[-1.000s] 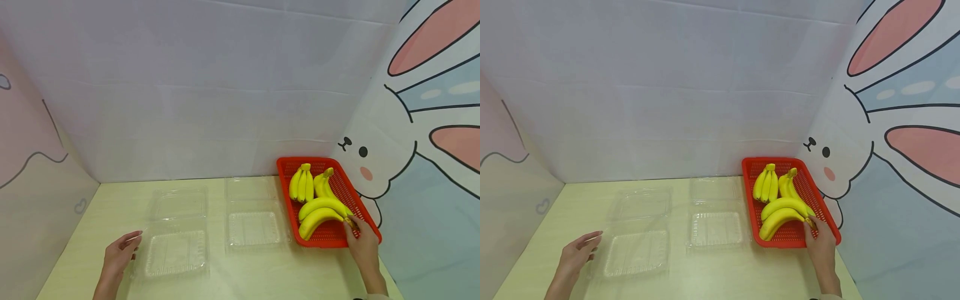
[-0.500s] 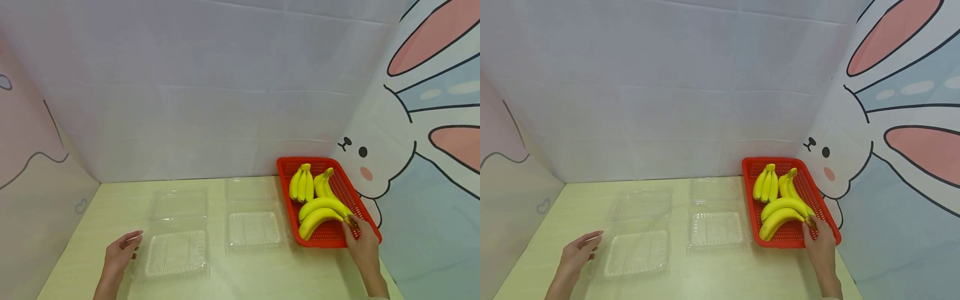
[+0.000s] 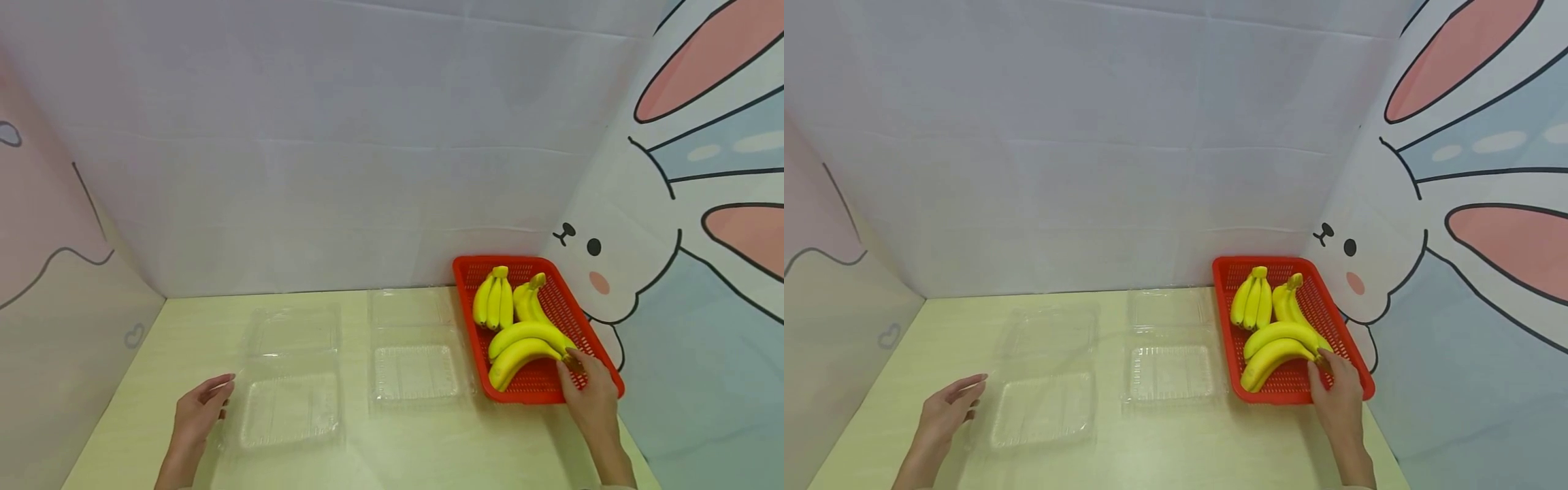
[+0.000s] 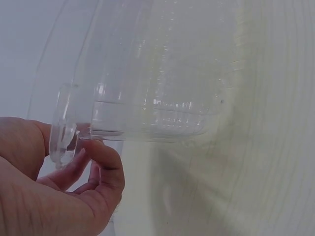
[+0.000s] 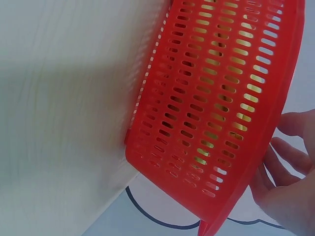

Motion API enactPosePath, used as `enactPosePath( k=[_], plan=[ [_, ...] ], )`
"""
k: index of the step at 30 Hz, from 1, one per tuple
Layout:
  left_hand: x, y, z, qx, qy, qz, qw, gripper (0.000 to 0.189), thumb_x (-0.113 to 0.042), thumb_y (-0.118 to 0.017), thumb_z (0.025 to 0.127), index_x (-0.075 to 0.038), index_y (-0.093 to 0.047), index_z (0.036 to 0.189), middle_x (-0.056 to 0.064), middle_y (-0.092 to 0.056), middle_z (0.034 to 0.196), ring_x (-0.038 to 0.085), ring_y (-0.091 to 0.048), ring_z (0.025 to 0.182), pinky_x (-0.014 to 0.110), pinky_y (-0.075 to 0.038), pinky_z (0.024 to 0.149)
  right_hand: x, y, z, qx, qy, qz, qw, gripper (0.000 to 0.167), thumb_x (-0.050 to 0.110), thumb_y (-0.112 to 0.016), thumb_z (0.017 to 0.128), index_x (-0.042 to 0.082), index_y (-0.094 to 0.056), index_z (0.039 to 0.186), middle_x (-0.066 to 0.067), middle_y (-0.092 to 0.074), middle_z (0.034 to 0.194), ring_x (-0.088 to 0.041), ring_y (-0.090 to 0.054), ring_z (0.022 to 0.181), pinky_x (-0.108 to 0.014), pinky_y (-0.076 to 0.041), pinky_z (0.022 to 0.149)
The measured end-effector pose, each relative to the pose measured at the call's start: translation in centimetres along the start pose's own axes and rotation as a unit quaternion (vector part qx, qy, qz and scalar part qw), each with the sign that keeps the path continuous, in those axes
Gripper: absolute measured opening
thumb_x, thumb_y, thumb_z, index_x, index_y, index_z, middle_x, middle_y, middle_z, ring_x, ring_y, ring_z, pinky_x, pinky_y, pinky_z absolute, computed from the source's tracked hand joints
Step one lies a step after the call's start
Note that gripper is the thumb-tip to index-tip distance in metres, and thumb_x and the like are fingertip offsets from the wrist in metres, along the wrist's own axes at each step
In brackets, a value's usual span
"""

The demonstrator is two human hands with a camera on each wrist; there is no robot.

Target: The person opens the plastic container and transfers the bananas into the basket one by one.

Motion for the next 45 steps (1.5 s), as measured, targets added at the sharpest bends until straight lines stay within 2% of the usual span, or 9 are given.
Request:
enactPosePath(
  k=[6, 14, 20, 27, 35, 45],
  plan=[
    [-0.4, -0.2, 0.2, -0.007, -0.005, 0.004, 1.0000, 0.039, -0.012, -0.065, 0.101, 0.008, -0.061, 0.134, 0.002, -0.071, 0.092, 0.013, -0.059, 0.073, 0.026, -0.053, 0.058, 0.5, -0.2, 0.2, -0.007, 0.012, 0.011, 0.9998, 0.033, -0.012, -0.078, 0.080, -0.010, -0.068, 0.111, -0.025, -0.068, 0.098, -0.034, -0.059, 0.084, -0.008, -0.035, 0.083],
    [-0.7, -0.6, 0.7, -0.004, -0.020, 0.004, 0.9998, 0.038, -0.013, -0.064, 0.102, 0.009, -0.060, 0.133, 0.000, -0.069, 0.089, 0.013, -0.059, 0.073, 0.025, -0.052, 0.057, 1.1, -0.5, 0.3, 0.014, -0.003, 0.018, 0.9997, 0.032, -0.013, -0.079, 0.081, -0.010, -0.066, 0.110, -0.024, -0.067, 0.101, -0.034, -0.060, 0.089, 0.002, -0.030, 0.089],
    [-0.9, -1.0, 1.1, -0.009, -0.021, 0.019, 0.9996, 0.036, -0.013, -0.063, 0.102, 0.007, -0.062, 0.132, 0.008, -0.070, 0.096, 0.014, -0.058, 0.075, 0.024, -0.051, 0.057, 1.8, -0.9, 0.5, 0.033, -0.014, 0.018, 0.9992, 0.030, -0.010, -0.078, 0.083, -0.009, -0.066, 0.111, -0.024, -0.068, 0.104, -0.039, -0.063, 0.094, 0.002, -0.030, 0.090],
    [-0.9, -1.4, 1.6, -0.011, -0.030, 0.032, 0.9990, 0.034, -0.014, -0.062, 0.103, 0.006, -0.063, 0.131, 0.015, -0.069, 0.103, 0.016, -0.058, 0.075, 0.023, -0.051, 0.057, 2.3, -1.4, 0.8, 0.041, -0.016, 0.041, 0.9982, 0.030, -0.011, -0.078, 0.083, -0.009, -0.065, 0.110, -0.022, -0.068, 0.104, -0.036, -0.063, 0.096, 0.002, -0.033, 0.090],
    [-1.4, -1.8, 1.8, 0.015, -0.048, 0.057, 0.9971, 0.038, -0.017, -0.059, 0.105, 0.007, -0.059, 0.134, 0.025, -0.065, 0.113, 0.021, -0.057, 0.081, 0.022, -0.050, 0.060, 2.5, -2.1, 1.3, 0.041, 0.002, 0.054, 0.9977, 0.030, -0.013, -0.079, 0.081, -0.010, -0.066, 0.108, -0.022, -0.069, 0.103, -0.034, -0.061, 0.097, -0.002, -0.035, 0.091],
    [-2.0, -2.3, 2.5, 0.027, -0.056, 0.051, 0.9968, 0.037, -0.015, -0.062, 0.103, 0.008, -0.060, 0.133, 0.024, -0.067, 0.107, 0.019, -0.059, 0.075, 0.023, -0.050, 0.058, 3.4, -2.6, 1.8, 0.073, -0.003, 0.038, 0.9966, 0.033, -0.008, -0.079, 0.084, -0.007, -0.064, 0.114, -0.021, -0.068, 0.107, -0.036, -0.063, 0.100, -0.002, -0.033, 0.092]
  ],
)
Point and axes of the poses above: each hand's wrist, its own z-axis towards the middle knuckle, its own y-axis out of the back of the hand, x = y × z, the point moved 2 cm from there along z, towards the middle knuckle
